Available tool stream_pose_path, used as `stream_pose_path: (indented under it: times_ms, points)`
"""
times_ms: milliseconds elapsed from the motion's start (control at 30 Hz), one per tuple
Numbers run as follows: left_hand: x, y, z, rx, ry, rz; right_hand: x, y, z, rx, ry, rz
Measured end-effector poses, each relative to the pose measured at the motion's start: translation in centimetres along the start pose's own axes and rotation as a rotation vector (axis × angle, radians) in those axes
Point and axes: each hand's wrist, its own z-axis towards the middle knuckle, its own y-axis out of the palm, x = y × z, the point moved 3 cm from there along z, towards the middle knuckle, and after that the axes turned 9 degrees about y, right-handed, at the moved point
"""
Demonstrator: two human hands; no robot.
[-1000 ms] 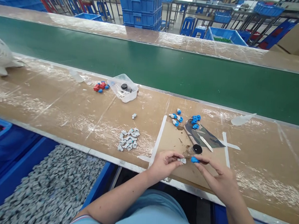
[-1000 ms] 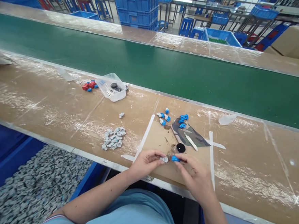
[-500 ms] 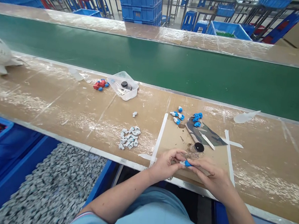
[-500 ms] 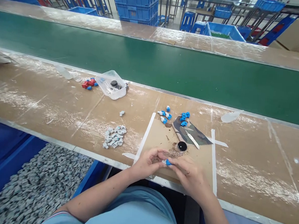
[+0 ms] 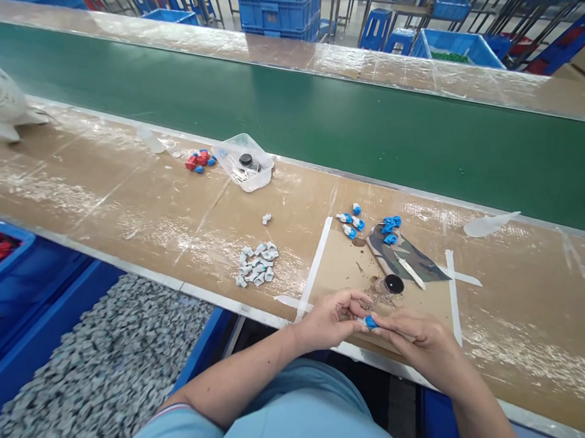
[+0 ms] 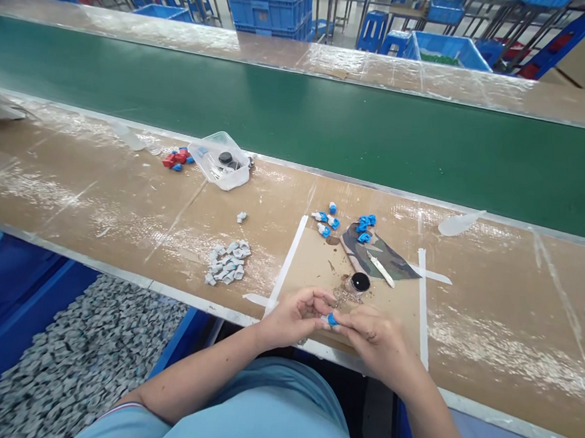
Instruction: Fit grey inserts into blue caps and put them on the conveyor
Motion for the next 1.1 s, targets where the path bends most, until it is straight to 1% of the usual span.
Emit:
stream_pose_path:
  times_ms: [67,167,300,367,500,700,833,900,933,1000,1100]
  points:
    - [0.0,0.0,-0.1,0.025,-0.019,-0.022,-0.1,0.0,0.1,0.013,0.015,0.024]
    - [-0.1,0.0,0.0,0.083,-0.058,-0.090,0.2,0.5,0.0,0.091,0.091,0.086]
    - [-0.1,0.0,0.5,0.105,-0.131,-0.223,0.8,1.3,-0.5,0.174,0.160,0.124]
    - [0.1,0.0,0.7,0.131,-0.167,-0.265,1.0,1.4,-0.7,0.189,0.167,0.132]
    - [0.7,-0.1,1.0,0.188,-0.235,-0.268,1.3,1.5,-0.8,0.190,0.171,0.146]
    - [0.7,-0.1,1.2,0.137,-0.302,-0.271,1.5,2.0,-0.9,0.227,0.150,0.144]
    - [0.3,-0.1,1.2,0.117,-0.279,-0.241,1.6,2.2,-0.8,0.218,0.150,0.124]
    - [0.3,-0.5,1.4,0.109,-0.224,-0.164,1.9,2.0,-1.2,0.232,0.159,0.106]
    - [0.5,-0.9,1.7,0.113,-0.182,-0.083,2.2,1.8,-1.6,0.251,0.174,0.099]
    - [1.3,-2.3,2.9,0.154,-0.070,0.155,3.3,1.2,-2.9,0.320,0.227,0.085]
    - [3.0,-4.9,5.5,0.245,0.124,0.584,5.7,0.1,-5.7,0.464,0.332,0.042]
